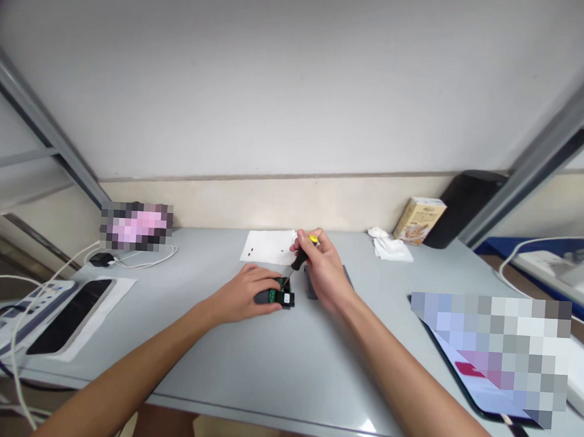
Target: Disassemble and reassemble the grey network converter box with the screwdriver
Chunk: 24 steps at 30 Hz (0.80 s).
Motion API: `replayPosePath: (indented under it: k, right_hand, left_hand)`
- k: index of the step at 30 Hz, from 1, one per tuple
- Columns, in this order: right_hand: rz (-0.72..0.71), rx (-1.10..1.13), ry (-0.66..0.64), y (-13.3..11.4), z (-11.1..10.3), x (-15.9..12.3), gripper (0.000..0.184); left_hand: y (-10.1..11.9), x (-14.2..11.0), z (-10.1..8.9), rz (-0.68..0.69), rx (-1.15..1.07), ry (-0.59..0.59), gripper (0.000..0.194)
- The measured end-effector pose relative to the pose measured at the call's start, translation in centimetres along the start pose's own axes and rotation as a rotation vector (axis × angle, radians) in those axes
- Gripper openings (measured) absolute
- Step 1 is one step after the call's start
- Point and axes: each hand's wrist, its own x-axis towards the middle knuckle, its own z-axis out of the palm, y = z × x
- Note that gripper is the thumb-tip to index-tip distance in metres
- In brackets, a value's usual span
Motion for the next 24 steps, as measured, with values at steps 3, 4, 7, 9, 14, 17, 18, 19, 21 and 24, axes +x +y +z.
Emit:
replayPosePath:
  k: [3, 4, 7, 9, 14, 17, 18, 19, 21, 24]
  right_hand:
    - [-0.111, -0.243, 0.07, 0.1, -0.1, -0.1, 0.046]
    - [-0.14, -0.309, 0.081, 0.2, -0.1, -0.2, 0.048]
    - [-0.195, -0.464, 0.093, 0.5, -0.5, -0.6, 0.049]
    - [-0.206, -0.561, 0.118, 0.6, -0.8, -0.9, 0.049]
    - [-0.25, -0.723, 0.201, 0.8, -1.3, -1.4, 0.051]
    - [-0.317, -0.701, 0.331, 1.2, -1.5, -1.5, 0.052]
    - [-0.343, -0.686, 0.381, 1.4, -1.6, -1.6, 0.052]
    - [-0.37, -0.671, 0.424, 1.7, -1.7, -1.7, 0.051]
    - [-0.414, -0.644, 0.477, 2.2, -1.9, -1.9, 0.05]
    - [-0.418, -0.627, 0.494, 3.0, -2.1, -2.6, 0.047]
  left_hand:
    - [0.0, 0.0, 0.0, 0.01, 0.009, -0.001, 0.025]
    - [0.0, 0.0, -0.1, 0.015, 0.01, 0.001, 0.025]
    - [0.0, 0.0, -0.1, 0.019, 0.003, 0.007, 0.024]
    - [0.1, 0.0, -0.1, 0.015, -0.003, 0.006, 0.023]
    - [0.2, 0.0, -0.1, -0.003, 0.003, -0.003, 0.024]
    - [0.1, 0.0, -0.1, -0.005, 0.004, -0.003, 0.024]
    - [0.1, 0.0, -0.1, -0.004, 0.003, -0.001, 0.024]
    - [0.1, 0.0, 0.0, -0.002, 0.001, 0.001, 0.024]
    - [0.1, 0.0, 0.0, 0.002, -0.002, 0.005, 0.023]
    - [0.1, 0.0, 0.1, 0.003, 0.0, 0.013, 0.022]
